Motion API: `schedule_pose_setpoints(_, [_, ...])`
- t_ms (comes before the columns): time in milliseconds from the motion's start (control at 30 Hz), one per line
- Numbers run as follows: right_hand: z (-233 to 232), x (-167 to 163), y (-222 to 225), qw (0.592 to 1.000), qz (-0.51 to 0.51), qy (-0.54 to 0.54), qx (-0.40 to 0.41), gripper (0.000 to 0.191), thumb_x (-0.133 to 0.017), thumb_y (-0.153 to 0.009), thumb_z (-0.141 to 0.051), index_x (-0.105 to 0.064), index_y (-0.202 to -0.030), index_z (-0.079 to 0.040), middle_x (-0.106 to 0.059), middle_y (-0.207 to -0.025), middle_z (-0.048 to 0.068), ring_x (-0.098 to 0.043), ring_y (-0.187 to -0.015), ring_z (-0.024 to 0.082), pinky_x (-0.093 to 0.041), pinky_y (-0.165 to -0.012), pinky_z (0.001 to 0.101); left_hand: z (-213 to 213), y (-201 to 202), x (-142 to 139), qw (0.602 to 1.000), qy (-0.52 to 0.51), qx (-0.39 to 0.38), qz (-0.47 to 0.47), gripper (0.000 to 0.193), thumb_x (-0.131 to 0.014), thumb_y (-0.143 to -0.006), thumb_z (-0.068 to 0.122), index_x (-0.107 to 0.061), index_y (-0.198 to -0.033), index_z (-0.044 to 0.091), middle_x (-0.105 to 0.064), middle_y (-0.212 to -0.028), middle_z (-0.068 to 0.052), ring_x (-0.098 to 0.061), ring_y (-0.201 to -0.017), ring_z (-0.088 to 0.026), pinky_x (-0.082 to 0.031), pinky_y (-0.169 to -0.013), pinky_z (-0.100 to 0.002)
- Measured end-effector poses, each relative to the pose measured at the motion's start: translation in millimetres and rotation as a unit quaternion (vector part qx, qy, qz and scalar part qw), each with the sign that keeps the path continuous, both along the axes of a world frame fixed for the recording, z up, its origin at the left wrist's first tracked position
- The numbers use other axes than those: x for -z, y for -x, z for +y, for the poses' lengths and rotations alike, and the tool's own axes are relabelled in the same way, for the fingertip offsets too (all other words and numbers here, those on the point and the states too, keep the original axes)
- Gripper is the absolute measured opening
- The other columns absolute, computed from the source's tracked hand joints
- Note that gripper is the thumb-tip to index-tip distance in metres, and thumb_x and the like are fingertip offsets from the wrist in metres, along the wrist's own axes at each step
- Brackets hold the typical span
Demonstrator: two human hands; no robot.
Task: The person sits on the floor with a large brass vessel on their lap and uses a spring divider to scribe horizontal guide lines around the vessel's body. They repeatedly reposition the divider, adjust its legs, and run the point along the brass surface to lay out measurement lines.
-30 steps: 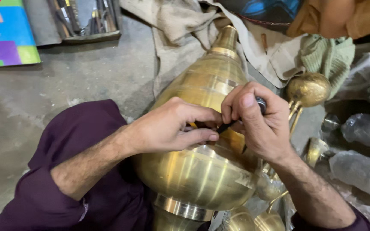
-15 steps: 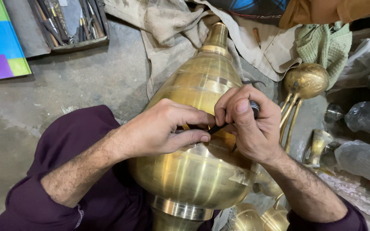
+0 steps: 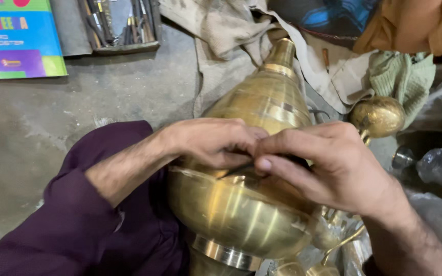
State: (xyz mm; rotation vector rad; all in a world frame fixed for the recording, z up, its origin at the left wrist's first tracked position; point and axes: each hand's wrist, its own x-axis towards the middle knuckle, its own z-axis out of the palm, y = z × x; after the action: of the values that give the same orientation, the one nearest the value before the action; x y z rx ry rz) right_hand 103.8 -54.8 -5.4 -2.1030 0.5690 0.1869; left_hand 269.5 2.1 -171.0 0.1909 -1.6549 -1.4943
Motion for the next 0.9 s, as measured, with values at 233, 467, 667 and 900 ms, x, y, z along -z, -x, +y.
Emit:
schedule_pose_setpoints(233, [14.2, 9.3, -37.6, 0.988, 0.082, 0.133, -0.014, 0.020, -0.081, -0.091, -0.022, -0.072, -0.105, -0.009, -0.080, -0.085, 0.003, -0.077, -0.065, 0.010, -0.061, -0.052, 0.0241, -25.8, -6.1, 21.5, 0.986, -0.033, 0.151, 0.064, 0.050, -0.064, -0.088, -0.006, -0.059, -0.137, 0.005, -0.072, -0.131, -0.010, -0.067, -0.129, -0.025, -0.053, -0.115, -0.038])
schedule_pose_setpoints(467, [25.1, 17.6, -59.9, 0.982, 0.064, 0.170, -0.046, 0.019, -0.081, -0.086, -0.018, -0.070, -0.098, -0.008, -0.070, -0.068, 0.007, -0.071, -0.056, 0.022, -0.057, -0.049, 0.0339, -22.1, -4.7, 41.0, 0.992, 0.025, 0.102, 0.065, 0.067, -0.075, -0.084, -0.002, -0.054, -0.147, 0.004, -0.057, -0.152, -0.020, -0.048, -0.148, -0.032, -0.035, -0.126, -0.040])
schedule_pose_setpoints(667, [28.4, 21.9, -70.7, 0.981, 0.087, 0.164, -0.060, 0.019, -0.081, -0.087, -0.018, -0.067, -0.096, -0.009, -0.069, -0.066, 0.007, -0.071, -0.056, 0.025, -0.058, -0.050, 0.0360, -19.9, -0.1, 59.7, 0.995, 0.063, 0.079, 0.014, 0.085, -0.075, -0.071, -0.001, -0.050, -0.152, 0.005, -0.037, -0.165, -0.027, -0.029, -0.158, -0.038, -0.022, -0.131, -0.041])
schedule_pose_setpoints(900, [29.7, 23.2, -65.3, 0.981, 0.087, 0.165, -0.054, 0.019, -0.079, -0.087, -0.018, -0.066, -0.097, -0.008, -0.071, -0.069, 0.009, -0.073, -0.059, 0.025, -0.059, -0.051, 0.0357, -17.7, 8.4, 74.3, 0.995, 0.031, 0.091, 0.028, 0.089, -0.074, -0.069, -0.002, -0.047, -0.154, 0.006, -0.044, -0.164, -0.023, -0.034, -0.158, -0.035, -0.023, -0.132, -0.041])
